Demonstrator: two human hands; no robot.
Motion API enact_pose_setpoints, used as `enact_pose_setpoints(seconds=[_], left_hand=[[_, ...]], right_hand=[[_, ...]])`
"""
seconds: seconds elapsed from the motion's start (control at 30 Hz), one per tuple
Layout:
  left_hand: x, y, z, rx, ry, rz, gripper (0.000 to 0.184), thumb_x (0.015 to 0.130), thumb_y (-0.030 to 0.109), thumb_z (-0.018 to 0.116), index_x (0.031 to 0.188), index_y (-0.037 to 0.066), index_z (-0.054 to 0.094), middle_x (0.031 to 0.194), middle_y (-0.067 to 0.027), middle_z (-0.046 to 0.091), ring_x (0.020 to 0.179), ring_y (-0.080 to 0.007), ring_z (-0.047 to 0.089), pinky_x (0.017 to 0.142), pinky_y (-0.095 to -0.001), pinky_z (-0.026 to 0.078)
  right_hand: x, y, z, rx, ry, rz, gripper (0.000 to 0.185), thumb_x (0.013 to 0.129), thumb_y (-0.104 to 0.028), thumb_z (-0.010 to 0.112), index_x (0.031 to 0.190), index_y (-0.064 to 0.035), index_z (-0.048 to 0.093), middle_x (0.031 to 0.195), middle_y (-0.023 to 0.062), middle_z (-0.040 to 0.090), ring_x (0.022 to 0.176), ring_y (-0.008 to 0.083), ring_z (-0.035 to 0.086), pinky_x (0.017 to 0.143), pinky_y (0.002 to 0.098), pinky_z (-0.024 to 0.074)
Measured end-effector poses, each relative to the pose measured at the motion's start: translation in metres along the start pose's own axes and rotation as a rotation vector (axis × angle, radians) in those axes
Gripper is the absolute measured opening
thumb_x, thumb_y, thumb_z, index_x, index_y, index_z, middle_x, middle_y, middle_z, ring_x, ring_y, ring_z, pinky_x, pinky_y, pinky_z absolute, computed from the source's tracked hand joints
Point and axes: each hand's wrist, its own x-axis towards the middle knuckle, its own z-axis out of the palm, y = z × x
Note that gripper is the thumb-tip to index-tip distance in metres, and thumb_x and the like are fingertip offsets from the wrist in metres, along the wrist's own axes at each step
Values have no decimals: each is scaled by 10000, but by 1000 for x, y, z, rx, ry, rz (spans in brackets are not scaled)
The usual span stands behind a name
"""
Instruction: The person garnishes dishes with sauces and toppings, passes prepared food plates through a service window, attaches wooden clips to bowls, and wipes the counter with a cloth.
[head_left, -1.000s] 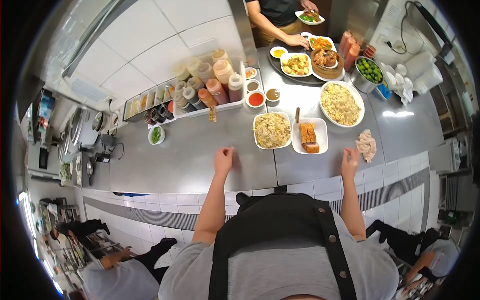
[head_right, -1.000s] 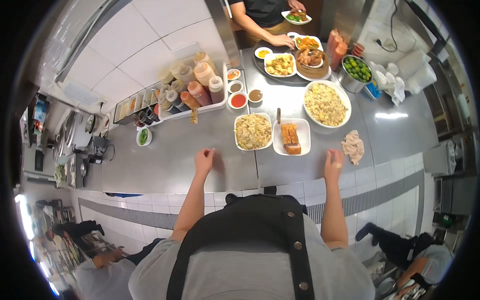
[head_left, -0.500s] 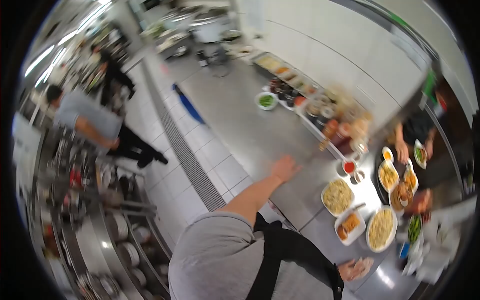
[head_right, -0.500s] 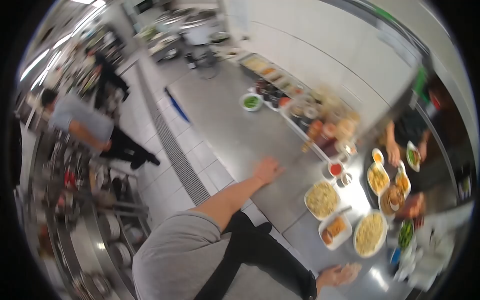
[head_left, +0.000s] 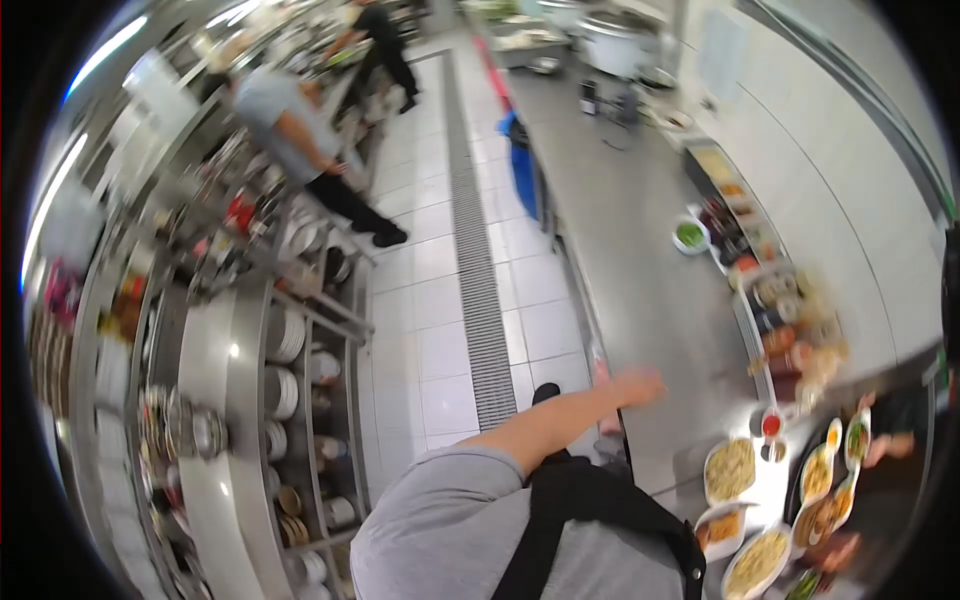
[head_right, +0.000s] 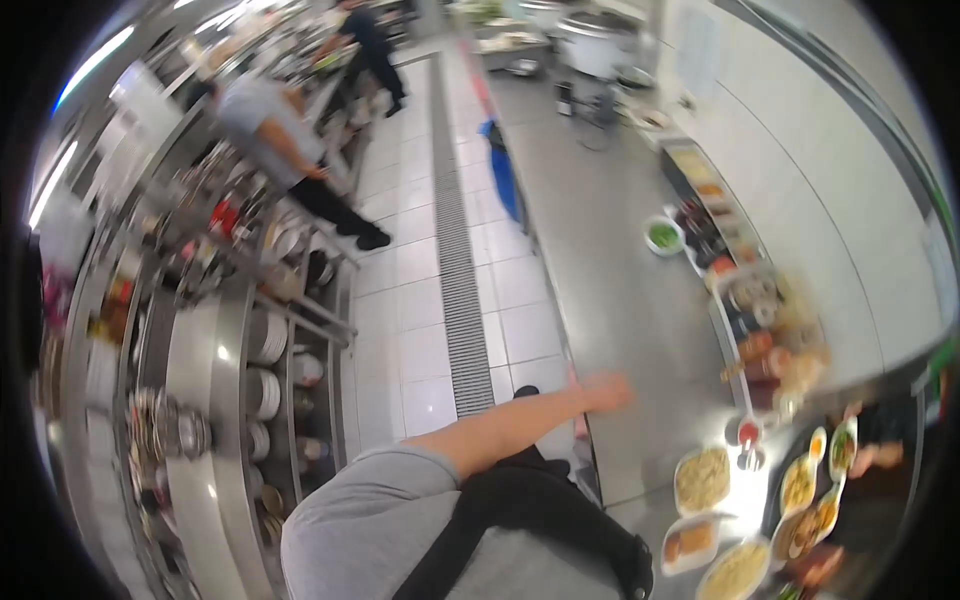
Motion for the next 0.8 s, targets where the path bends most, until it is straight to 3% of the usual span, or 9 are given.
enact_pose_setpoints(seconds=[0.07, 0.2, 0.23, 0.3, 0.4, 0.53, 0.63, 0.73, 0.8], left_hand=[[7, 32, -43, 66, -124, -132, 305, 838, 339, 518, 804, 90, 692, 900, -141, 652, 929, -326, 609, 805, -444, 486], [12, 21, -10, 113, 130, -128, 238, 781, 261, 530, 723, 87, 682, 772, -153, 642, 752, -338, 616, 689, -454, 495], [12, 17, -7, 108, 196, -50, 223, 788, 235, 530, 717, 85, 678, 741, -147, 635, 734, -336, 609, 686, -455, 493], [11, 18, -7, 101, 253, -26, 268, 819, 238, 527, 640, 74, 640, 689, -139, 617, 698, -334, 597, 657, -459, 471], [16, 34, -10, 123, 196, 12, 340, 848, 244, 528, 585, 36, 582, 654, -141, 590, 647, -343, 559, 604, -466, 430], [14, 29, -8, 155, 233, 63, 394, 883, 267, 507, 570, 33, 557, 607, -119, 561, 623, -311, 545, 590, -431, 429], [26, 53, -21, -78, 89, -385, 345, 911, 225, 483, 645, 27, 578, 620, -90, 552, 614, -247, 539, 591, -389, 433], [53, 30, 34, -541, 209, -172, 181, 925, 151, 477, 869, 27, 597, 705, -63, 548, 627, -178, 535, 591, -326, 447], [62, 73, 48, -750, 74, -154, 237, 930, 86, 456, 1163, 47, 473, 797, -63, 541, 631, -131, 541, 583, -260, 460]], right_hand=[[-17, 16, -16, -94, -70, 47, 201, 939, -195, 483, 1024, -66, 610, 1189, 139, 584, 1120, 344, 542, 922, 466, 447], [-20, 22, -30, -135, -155, 239, 193, 947, -178, 465, 1032, -73, 603, 1195, 136, 582, 1126, 338, 539, 931, 467, 439], [10, 0, -40, -80, -136, 338, 252, 746, 15, 524, 977, -30, 614, 1180, 158, 588, 1173, 345, 498, 1009, 459, 379], [9, 7, -36, 33, -77, 477, 278, 711, 41, 499, 929, -74, 626, 1172, 135, 596, 1169, 344, 500, 1007, 453, 376], [-53, 25, -21, -98, -216, 754, 323, 764, -92, 539, 1077, -109, 619, 1199, 124, 578, 1207, 305, 465, 1026, 479, 309], [-105, 18, -8, -294, -453, 1053, 549, 852, -244, 559, 1369, -159, 394, 1455, 149, 280, 1344, 320, 254, 1086, 509, 155], [-76, 4, -23, -381, -501, 927, 571, 849, -214, 567, 1384, -153, 377, 1473, 169, 211, 1347, 351, 229, 1091, 510, 149], [-68, -11, -29, -146, -535, 833, 586, 837, -176, 580, 1380, -117, 368, 1441, 197, 248, 1334, 384, 236, 1084, 535, 166], [-69, -21, -20, 31, -397, 865, 553, 843, -137, 571, 1365, -113, 391, 1417, 182, 292, 1316, 372, 265, 1076, 480, 213]])
